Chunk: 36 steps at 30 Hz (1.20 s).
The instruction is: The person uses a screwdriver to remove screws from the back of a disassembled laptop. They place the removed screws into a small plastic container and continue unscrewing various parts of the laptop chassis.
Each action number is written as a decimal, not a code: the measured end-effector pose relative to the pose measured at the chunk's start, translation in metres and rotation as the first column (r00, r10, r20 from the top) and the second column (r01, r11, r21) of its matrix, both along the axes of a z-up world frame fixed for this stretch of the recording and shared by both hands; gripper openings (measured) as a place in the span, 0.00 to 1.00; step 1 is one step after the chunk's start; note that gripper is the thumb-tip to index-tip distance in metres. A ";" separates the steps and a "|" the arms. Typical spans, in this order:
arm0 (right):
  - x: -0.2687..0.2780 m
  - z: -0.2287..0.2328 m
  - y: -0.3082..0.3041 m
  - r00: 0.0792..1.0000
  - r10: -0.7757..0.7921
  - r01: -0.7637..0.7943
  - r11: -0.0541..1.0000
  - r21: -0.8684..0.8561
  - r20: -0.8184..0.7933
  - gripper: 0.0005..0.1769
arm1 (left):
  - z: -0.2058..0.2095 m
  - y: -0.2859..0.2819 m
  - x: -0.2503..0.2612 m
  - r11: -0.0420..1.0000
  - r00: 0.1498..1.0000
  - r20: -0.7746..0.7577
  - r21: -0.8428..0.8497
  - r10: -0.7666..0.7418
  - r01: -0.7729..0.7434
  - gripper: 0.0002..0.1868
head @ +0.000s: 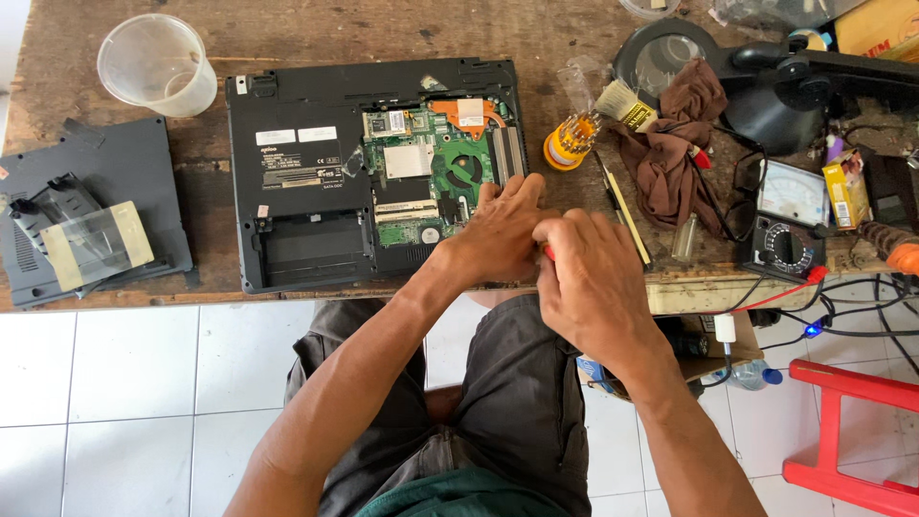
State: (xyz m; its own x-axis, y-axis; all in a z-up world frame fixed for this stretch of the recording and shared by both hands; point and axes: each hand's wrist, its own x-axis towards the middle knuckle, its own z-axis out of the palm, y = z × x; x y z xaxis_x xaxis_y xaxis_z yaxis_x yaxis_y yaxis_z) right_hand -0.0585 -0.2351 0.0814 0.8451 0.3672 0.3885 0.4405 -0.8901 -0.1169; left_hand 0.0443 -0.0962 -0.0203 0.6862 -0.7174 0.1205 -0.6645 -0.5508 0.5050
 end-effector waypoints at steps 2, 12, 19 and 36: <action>-0.001 0.005 0.002 1.000 -0.008 0.008 1.000 0.007 -0.023 0.19 | 0.003 0.002 0.000 1.000 1.000 -0.006 -0.004 -0.002 0.002 0.14; 0.001 -0.001 -0.002 0.999 -0.039 0.039 0.998 0.047 0.008 0.14 | -0.007 0.001 0.000 0.999 1.000 -0.003 -0.035 0.004 -0.005 0.13; 0.005 -0.007 -0.007 0.989 -0.145 0.146 0.989 -0.006 0.022 0.22 | 0.013 0.005 -0.005 0.999 0.998 -0.067 -0.045 0.014 -0.018 0.08; 0.009 0.000 -0.026 0.997 0.027 -0.002 0.949 0.316 -0.072 0.12 | 0.012 0.003 -0.006 1.000 1.000 -0.013 0.001 0.009 -0.009 0.13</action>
State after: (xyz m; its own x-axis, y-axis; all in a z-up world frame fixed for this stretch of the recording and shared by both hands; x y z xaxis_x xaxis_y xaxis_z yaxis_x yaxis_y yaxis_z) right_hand -0.0493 -0.2616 0.0811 0.8717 0.2486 0.4224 0.4324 -0.7959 -0.4238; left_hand 0.0383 -0.0928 -0.0081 0.6940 -0.7114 0.1108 -0.6531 -0.5571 0.5130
